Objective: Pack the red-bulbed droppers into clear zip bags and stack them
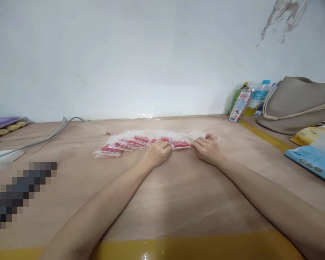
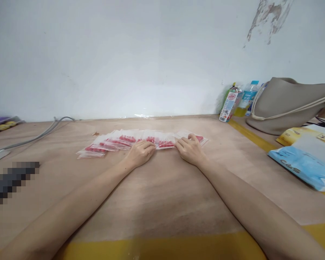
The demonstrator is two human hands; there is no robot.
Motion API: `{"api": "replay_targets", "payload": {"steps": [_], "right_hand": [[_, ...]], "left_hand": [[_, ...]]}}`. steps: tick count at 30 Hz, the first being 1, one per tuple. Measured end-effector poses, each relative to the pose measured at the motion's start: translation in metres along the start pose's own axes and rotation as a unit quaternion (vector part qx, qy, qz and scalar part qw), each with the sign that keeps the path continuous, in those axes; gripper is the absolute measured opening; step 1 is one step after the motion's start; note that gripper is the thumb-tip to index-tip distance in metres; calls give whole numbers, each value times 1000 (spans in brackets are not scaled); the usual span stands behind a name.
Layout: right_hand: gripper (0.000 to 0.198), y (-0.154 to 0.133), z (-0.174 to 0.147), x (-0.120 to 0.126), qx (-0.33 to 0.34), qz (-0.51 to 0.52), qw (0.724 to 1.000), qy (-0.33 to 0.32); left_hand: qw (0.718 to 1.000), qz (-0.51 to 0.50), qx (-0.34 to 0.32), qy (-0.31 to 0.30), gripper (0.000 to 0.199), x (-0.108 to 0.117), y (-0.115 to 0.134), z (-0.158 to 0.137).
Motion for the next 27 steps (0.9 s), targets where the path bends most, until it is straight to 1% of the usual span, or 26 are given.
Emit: {"api": "replay_targets", "payload": {"steps": [4, 6, 8, 9, 11, 12, 13, 15, 18, 20, 21, 24, 27], "right_hand": [[28, 8, 0, -11, -39, 0, 999, -25], [26, 12, -1, -17, -53, 20, 997, -49], [24, 19, -5, -21, -86, 45, 992, -79], [31, 25, -9, -23, -116, 52, 987, -95], [54, 39, -18, -28, -189, 53, 971, -136], [61, 45, -24, -31, -221, 49, 960, -163], [62, 49, -30, -34, -244, 47, 949, -194], [50, 54, -38, -40, -273, 33, 929, -249], [37, 63, -43, -39, -313, -33, 905, -287], [31, 66, -41, -36, -323, -72, 898, -291], [29, 65, -38, -33, -322, -83, 899, -285], [25, 58, -21, -21, -301, -101, 921, -224], [25, 34, 6, -7, -257, -105, 950, -144]], "left_hand": [[999, -9, 26, -27, 19, -5, -5, -2], [998, -12, 40, -44, 17, -8, -7, -2], [997, -12, 53, -64, 23, -11, -9, -1], [995, -12, 56, -76, 28, -12, -9, -1], [993, -12, 62, -100, 34, -15, -10, -1], [992, -13, 65, -112, 33, -16, -10, -2], [990, -13, 69, -122, 31, -18, -11, -2], [987, -13, 79, -140, 28, -20, -12, -4], [983, -16, 91, -157, 29, -24, -14, -6], [982, -20, 96, -162, 30, -26, -15, -8], [982, -23, 98, -162, 31, -27, -16, -8], [983, -32, 101, -152, 32, -26, -16, -7], [986, -34, 116, -117, 42, -19, -17, -4]]}}
Point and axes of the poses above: each hand's wrist, its own z-axis towards the middle knuckle, its own x-axis out of the back of the hand, y = z × x, the point moved 8 cm from there along z, towards the middle knuckle, and after that the axes turned 13 degrees about y, right-handed, at the moved point
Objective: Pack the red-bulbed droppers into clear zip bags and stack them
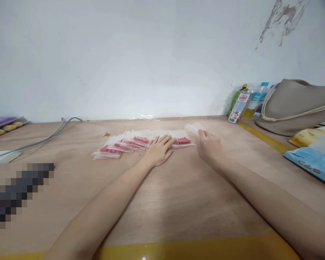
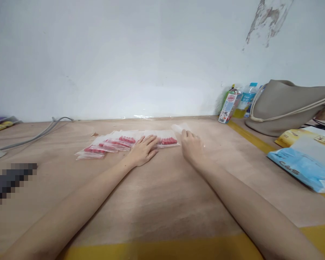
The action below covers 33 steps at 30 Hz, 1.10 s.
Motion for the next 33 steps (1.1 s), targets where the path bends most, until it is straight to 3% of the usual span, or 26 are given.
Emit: {"api": "replay_targets", "payload": {"steps": [3, 6, 9, 13, 16, 20, 26, 29, 33], "right_hand": [[28, -44, 0, 17, 47, 33, 998, 32], [29, -89, -9, 22, 98, 125, 987, 16], [35, -109, -20, 28, 112, 284, 952, 14], [62, -94, -30, 36, 150, 445, 883, 15], [58, -68, -31, 30, 145, 436, 888, 6], [36, -54, -32, 19, 119, 443, 889, -8], [16, -62, -35, 19, 125, 493, 860, 23], [15, -62, -38, 22, 121, 516, 848, 7], [17, -59, -45, 28, 121, 511, 851, -16]], "left_hand": [[999, -7, 12, 47, 51, 13, 2, 2], [997, -19, 0, 75, 45, 23, 7, 2], [996, -31, -12, 84, 40, 29, 8, -3], [996, -49, -25, 74, 23, 37, 1, -16], [996, -66, -31, 60, 20, 42, -9, -26], [995, -74, -11, 61, 29, 50, -19, -36], [993, -103, 15, 59, 38, 70, 8, -49], [989, -137, 41, 31, 36, 69, 18, -52], [984, -177, 21, 4, 28, 64, 21, -52]]}}
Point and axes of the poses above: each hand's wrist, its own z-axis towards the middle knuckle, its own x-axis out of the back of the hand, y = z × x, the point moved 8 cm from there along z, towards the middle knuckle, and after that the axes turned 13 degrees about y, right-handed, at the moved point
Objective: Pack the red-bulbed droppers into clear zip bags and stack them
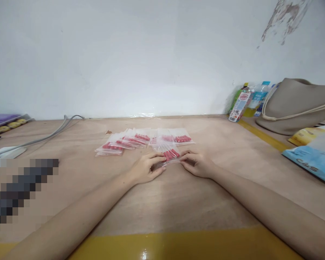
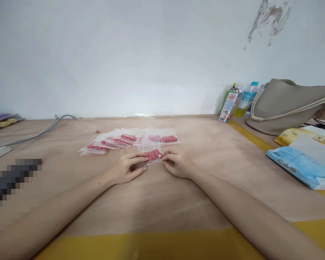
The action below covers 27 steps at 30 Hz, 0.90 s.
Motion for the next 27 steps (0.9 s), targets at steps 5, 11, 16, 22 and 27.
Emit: {"api": "replay_targets", "payload": {"steps": [5, 11, 16, 22, 27], "right_hand": [[17, -8, -1, 8, 75, -51, 995, 51], [15, -16, -1, 2, 142, -137, 979, 48], [14, -22, -2, -1, 165, -154, 974, 23], [11, -32, 3, 2, 225, -212, 950, 47], [18, -36, 4, -3, 256, -270, 928, 35]], "left_hand": [[999, 12, -33, 2, 25, 1, -5, 5], [995, 71, -48, 46, 29, -2, -3, 15], [988, 102, -102, 52, 14, -8, 6, 16], [982, 112, -141, 51, 20, -9, 10, 14], [982, 104, -140, 71, 15, -5, 13, 16]]}}
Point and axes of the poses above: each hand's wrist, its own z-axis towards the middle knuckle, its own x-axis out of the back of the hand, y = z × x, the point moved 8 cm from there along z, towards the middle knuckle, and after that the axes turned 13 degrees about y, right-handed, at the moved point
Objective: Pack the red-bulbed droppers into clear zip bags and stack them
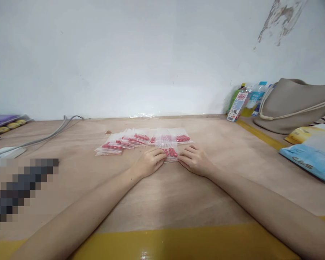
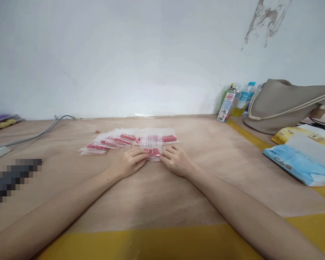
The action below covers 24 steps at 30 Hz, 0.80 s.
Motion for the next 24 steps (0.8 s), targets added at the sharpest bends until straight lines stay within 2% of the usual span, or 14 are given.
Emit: {"api": "replay_targets", "payload": {"steps": [7, 12, 17, 24], "right_hand": [[22, -4, 3, -4, 15, -22, 1000, -8], [22, -4, 5, -11, -11, -22, 1000, -16], [18, -4, 7, -10, -35, -2, 999, 4], [19, -10, 14, -7, -26, -11, 1000, 11]], "left_hand": [[998, 9, -37, 40, 14, 0, 11, 4], [994, 47, -67, 69, 11, -1, 20, 9], [989, 78, -104, 73, 16, 1, 25, 11], [979, 84, -172, 67, 16, 0, 29, 7]]}}
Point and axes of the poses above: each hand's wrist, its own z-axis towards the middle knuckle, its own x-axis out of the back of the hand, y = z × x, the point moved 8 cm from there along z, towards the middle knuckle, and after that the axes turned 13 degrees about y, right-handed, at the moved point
